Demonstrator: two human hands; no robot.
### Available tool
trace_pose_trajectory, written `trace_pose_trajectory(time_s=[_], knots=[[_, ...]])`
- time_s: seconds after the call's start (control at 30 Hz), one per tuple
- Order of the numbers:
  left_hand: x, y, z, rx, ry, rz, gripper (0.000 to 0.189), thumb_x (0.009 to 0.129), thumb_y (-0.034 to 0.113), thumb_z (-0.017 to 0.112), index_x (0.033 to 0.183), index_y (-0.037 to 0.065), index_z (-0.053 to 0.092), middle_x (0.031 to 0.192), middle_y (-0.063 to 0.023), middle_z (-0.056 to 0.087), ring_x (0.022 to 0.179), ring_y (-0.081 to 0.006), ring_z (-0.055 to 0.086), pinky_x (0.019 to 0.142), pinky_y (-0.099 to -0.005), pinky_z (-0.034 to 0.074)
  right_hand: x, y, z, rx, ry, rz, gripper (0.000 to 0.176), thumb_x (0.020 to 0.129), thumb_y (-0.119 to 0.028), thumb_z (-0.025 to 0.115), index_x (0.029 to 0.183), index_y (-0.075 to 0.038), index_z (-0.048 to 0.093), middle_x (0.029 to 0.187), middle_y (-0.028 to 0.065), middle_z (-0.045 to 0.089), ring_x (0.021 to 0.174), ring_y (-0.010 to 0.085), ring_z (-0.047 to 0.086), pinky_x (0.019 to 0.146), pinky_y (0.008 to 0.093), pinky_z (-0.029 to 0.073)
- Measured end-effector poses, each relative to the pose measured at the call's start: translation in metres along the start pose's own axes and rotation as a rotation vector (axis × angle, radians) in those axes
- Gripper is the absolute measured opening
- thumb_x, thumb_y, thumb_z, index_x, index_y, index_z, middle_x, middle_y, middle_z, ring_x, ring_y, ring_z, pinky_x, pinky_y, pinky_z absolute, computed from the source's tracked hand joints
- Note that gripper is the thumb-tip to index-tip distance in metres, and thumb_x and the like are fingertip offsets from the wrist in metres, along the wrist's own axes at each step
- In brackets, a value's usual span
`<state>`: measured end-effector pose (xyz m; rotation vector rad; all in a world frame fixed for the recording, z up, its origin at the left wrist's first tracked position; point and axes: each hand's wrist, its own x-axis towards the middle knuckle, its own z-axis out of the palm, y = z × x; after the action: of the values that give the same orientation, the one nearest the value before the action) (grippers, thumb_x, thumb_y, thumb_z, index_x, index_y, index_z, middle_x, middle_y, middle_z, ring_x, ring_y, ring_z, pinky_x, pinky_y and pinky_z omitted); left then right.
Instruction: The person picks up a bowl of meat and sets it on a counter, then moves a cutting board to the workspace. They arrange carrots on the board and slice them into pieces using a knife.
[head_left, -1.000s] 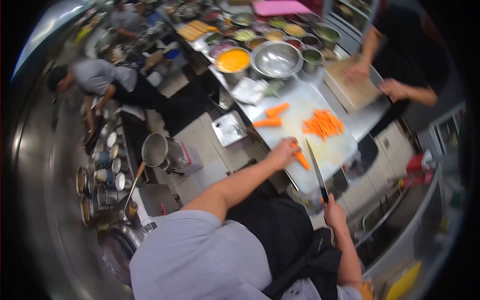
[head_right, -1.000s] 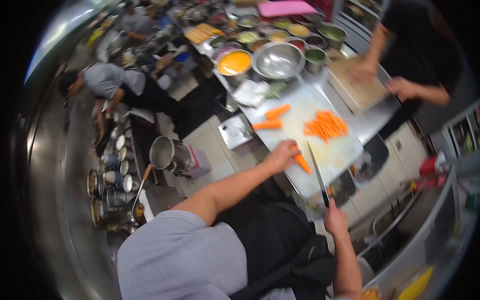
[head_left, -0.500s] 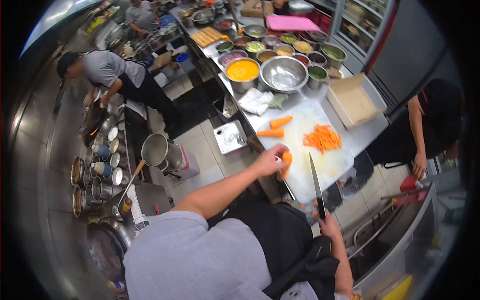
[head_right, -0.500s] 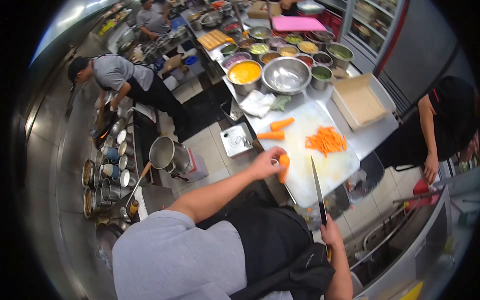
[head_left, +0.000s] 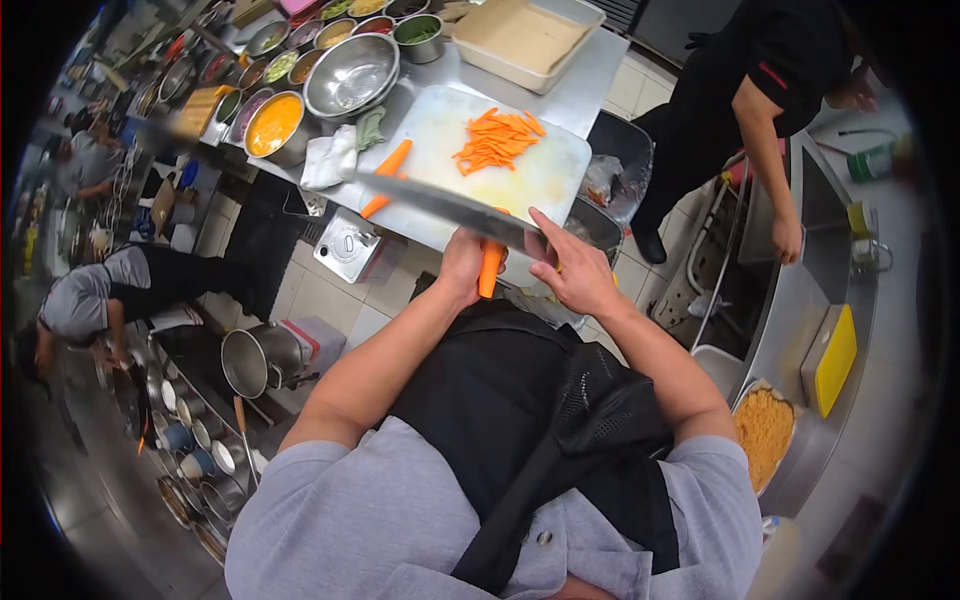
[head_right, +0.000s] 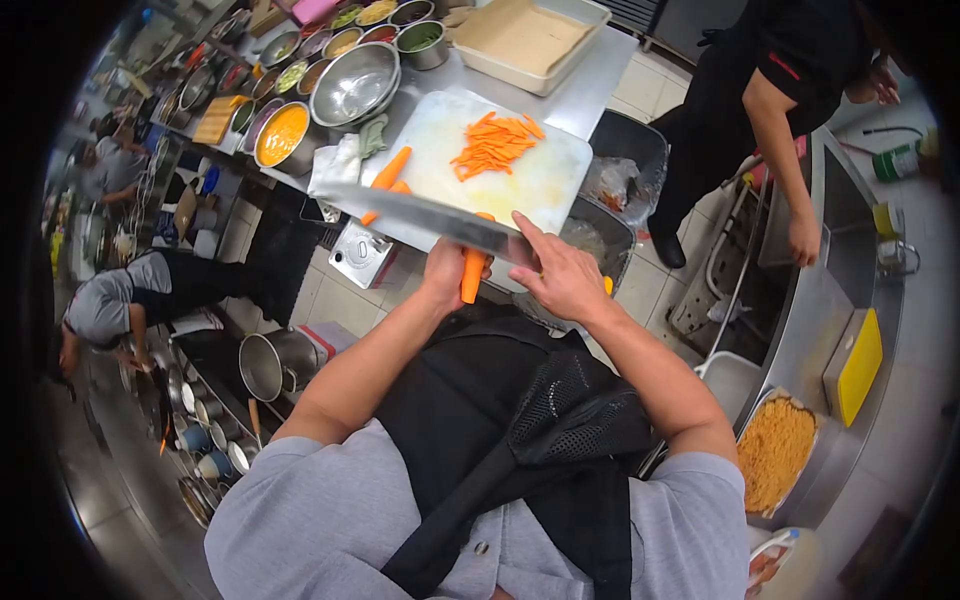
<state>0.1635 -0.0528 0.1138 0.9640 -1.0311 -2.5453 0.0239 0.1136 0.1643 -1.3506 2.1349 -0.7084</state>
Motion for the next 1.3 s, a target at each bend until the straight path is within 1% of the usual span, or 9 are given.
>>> trace_pose_trajectory(time_s=[0.07,0.1,0.23,0.43,0.63,0.73,0.9,1.13,1.3], knots=[[-0.001,-0.003,0.007,-0.041,-0.010,0.062,0.029,0.107,0.039,0.052,0.117,0.012,0.054,0.093,-0.0059,0.060,0.074,-0.0152,0.060,0.059,-0.0328,0.051,-0.005,0.006,0.011,-0.074,0.136,-0.159,0.083,0.092,-0.057,0.064,0.158,-0.019,0.034,0.108,0.0170,0.070,0.093,0.0388,0.068,0.077,0.0498,0.053],[0.000,-0.007,0.010,-0.067,0.003,0.122,0.037,0.106,0.045,0.051,0.123,0.013,0.057,0.096,-0.0024,0.063,0.084,-0.0145,0.062,0.073,-0.0318,0.054,-0.007,0.008,0.014,-0.089,0.142,-0.168,0.085,0.090,-0.064,0.062,0.156,-0.016,0.038,0.108,0.0172,0.070,0.093,0.0400,0.069,0.074,0.0509,0.053],[-0.001,-0.004,0.023,-0.092,-0.039,0.141,0.039,0.107,0.045,0.050,0.129,0.013,0.059,0.097,-0.0020,0.063,0.090,-0.0142,0.062,0.081,-0.0321,0.054,-0.019,0.017,0.024,-0.056,0.163,-0.153,0.085,0.090,-0.066,0.060,0.154,-0.014,0.040,0.113,0.0181,0.070,0.095,0.0398,0.069,0.076,0.0509,0.054],[0.010,-0.016,0.026,-0.202,-0.086,-0.062,0.040,0.110,0.042,0.043,0.128,0.012,0.061,0.092,-0.0039,0.062,0.078,-0.0133,0.060,0.071,-0.0313,0.054,-0.039,0.019,0.033,-0.036,0.221,-0.086,0.081,0.090,-0.066,0.060,0.148,-0.012,0.046,0.126,0.0196,0.068,0.105,0.0396,0.068,0.081,0.0501,0.054],[0.012,-0.029,0.037,-0.153,0.011,-0.114,0.042,0.109,0.048,0.041,0.110,0.011,0.060,0.084,-0.0055,0.061,0.068,-0.0149,0.058,0.064,-0.0317,0.052,-0.053,0.018,0.035,-0.029,0.188,-0.020,0.075,0.091,-0.064,0.060,0.142,-0.009,0.050,0.127,0.0192,0.067,0.105,0.0391,0.068,0.081,0.0499,0.054],[0.005,-0.028,0.044,-0.165,-0.046,-0.148,0.044,0.108,0.051,0.042,0.106,0.011,0.059,0.085,-0.0054,0.062,0.069,-0.0159,0.059,0.066,-0.0322,0.053,-0.057,0.016,0.032,-0.034,0.194,0.025,0.072,0.092,-0.063,0.060,0.137,-0.008,0.053,0.117,0.0180,0.070,0.100,0.0386,0.069,0.077,0.0498,0.054],[-0.003,-0.034,0.052,-0.162,0.037,-0.084,0.047,0.107,0.055,0.044,0.111,0.011,0.061,0.093,-0.0072,0.067,0.076,-0.0186,0.064,0.069,-0.0331,0.055,-0.062,0.025,0.035,-0.107,0.326,0.031,0.068,0.093,-0.064,0.059,0.132,-0.008,0.055,0.100,0.0154,0.073,0.087,0.0386,0.071,0.069,0.0497,0.053],[-0.007,-0.038,0.043,-0.039,-0.017,-0.129,0.035,0.109,0.049,0.045,0.114,0.015,0.055,0.095,-0.0050,0.062,0.078,-0.0185,0.061,0.064,-0.0368,0.053,-0.066,0.032,0.033,-0.118,0.279,0.082,0.067,0.093,-0.063,0.059,0.132,-0.008,0.055,0.099,0.0172,0.073,0.088,0.0392,0.071,0.070,0.0506,0.054],[-0.015,-0.040,0.048,-0.017,0.096,-0.106,0.038,0.108,0.050,0.046,0.110,0.013,0.055,0.087,-0.0061,0.060,0.067,-0.0200,0.059,0.054,-0.0348,0.047,-0.070,0.034,0.042,-0.074,0.231,0.115,0.065,0.094,-0.062,0.058,0.131,-0.008,0.055,0.096,0.0166,0.073,0.089,0.0405,0.070,0.073,0.0509,0.054]])
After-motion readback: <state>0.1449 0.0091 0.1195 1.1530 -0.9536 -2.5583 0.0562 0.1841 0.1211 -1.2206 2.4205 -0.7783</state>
